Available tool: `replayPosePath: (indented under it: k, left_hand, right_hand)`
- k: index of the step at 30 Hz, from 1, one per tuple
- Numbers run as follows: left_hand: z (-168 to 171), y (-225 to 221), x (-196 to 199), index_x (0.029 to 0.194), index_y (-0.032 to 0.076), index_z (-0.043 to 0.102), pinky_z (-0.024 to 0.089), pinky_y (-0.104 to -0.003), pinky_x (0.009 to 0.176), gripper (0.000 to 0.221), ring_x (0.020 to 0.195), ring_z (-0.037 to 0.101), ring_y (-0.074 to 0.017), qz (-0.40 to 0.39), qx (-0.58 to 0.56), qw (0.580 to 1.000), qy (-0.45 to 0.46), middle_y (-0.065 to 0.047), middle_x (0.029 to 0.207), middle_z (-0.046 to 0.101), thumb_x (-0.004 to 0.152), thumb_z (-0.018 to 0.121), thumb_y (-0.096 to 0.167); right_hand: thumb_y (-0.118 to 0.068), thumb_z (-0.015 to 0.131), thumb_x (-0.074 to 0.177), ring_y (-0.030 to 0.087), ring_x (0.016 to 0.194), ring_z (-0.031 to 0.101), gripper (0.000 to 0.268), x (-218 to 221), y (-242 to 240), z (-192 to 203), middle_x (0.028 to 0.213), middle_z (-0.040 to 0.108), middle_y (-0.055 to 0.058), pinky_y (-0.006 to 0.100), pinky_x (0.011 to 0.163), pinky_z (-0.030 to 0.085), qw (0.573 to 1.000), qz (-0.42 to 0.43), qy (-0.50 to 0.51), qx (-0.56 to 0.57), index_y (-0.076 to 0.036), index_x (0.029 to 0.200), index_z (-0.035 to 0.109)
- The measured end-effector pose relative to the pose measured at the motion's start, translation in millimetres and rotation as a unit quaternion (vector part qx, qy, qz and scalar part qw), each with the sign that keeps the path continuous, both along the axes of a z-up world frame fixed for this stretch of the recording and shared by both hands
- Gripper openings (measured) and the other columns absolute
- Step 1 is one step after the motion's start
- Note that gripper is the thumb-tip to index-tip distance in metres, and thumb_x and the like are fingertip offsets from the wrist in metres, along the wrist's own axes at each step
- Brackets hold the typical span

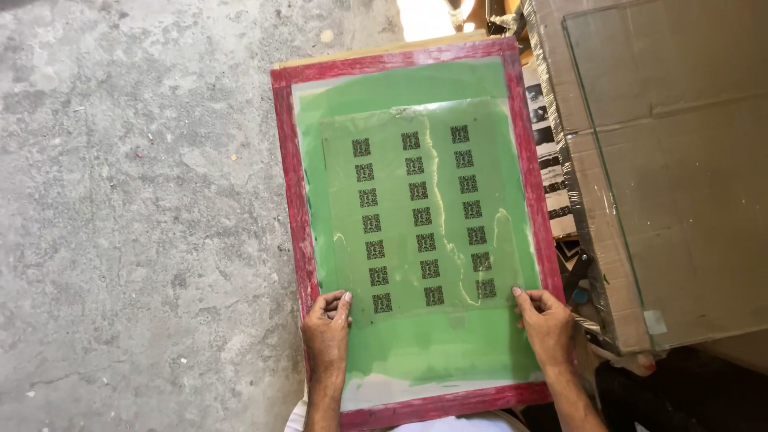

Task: Preparing a screen-printing frame by aligning and smoothing a transparency sheet with QR codes onto the screen mesh.

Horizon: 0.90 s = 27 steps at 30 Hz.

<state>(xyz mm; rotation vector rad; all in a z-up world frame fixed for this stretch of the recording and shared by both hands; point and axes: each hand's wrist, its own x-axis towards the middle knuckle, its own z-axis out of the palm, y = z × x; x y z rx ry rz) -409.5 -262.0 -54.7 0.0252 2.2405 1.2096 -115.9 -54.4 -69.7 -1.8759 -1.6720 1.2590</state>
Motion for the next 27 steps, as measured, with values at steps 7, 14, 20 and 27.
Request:
replayPosePath:
  k: [7,14,20,27]
  left_hand:
    - [-9.9,-11.2,1.4,0.100,0.002,0.074,0.050,-0.025,0.054,0.016,0.061,0.064,-0.0092,-0.034,0.007,0.999,0.034,-0.005,0.078,0.074,0.093,0.076,0.016]
    - [9.4,-6.0,1.9,0.102,0.002,0.073,0.050,-0.021,0.052,0.014,0.062,0.064,-0.0059,-0.018,0.025,0.999,-0.017,-0.002,0.082,0.073,0.095,0.075,0.014]
    - [-5.7,-11.8,0.8,0.104,0.001,0.072,0.049,-0.019,0.052,0.013,0.063,0.063,-0.0044,-0.001,0.082,0.996,-0.033,-0.002,0.083,0.073,0.096,0.075,0.011]
    - [1.9,-18.6,1.0,0.101,0.002,0.073,0.050,-0.019,0.050,0.013,0.062,0.066,-0.0047,-0.028,0.051,0.998,-0.023,-0.002,0.082,0.075,0.094,0.077,0.012]
  right_hand:
    - [-0.026,0.077,0.096,0.010,0.056,0.062,0.028,1.1,0.5,11.8,0.069,0.069,0.004,0.028,0.051,0.048,0.998,0.044,-0.037,0.015,0.001,0.089,0.072]
    - [-0.023,0.079,0.097,0.008,0.055,0.061,0.026,7.8,3.2,0.7,0.071,0.069,0.003,0.024,0.048,0.047,0.999,0.038,-0.001,-0.004,0.001,0.090,0.072]
    - [-0.019,0.080,0.098,0.008,0.053,0.060,0.023,7.6,6.3,3.2,0.069,0.068,0.004,0.024,0.046,0.046,0.998,0.050,0.030,0.005,0.000,0.088,0.071]
    - [-0.021,0.081,0.097,0.008,0.055,0.063,0.025,10.7,2.9,12.4,0.071,0.069,0.004,0.023,0.046,0.048,0.998,0.063,0.019,-0.014,0.000,0.088,0.070]
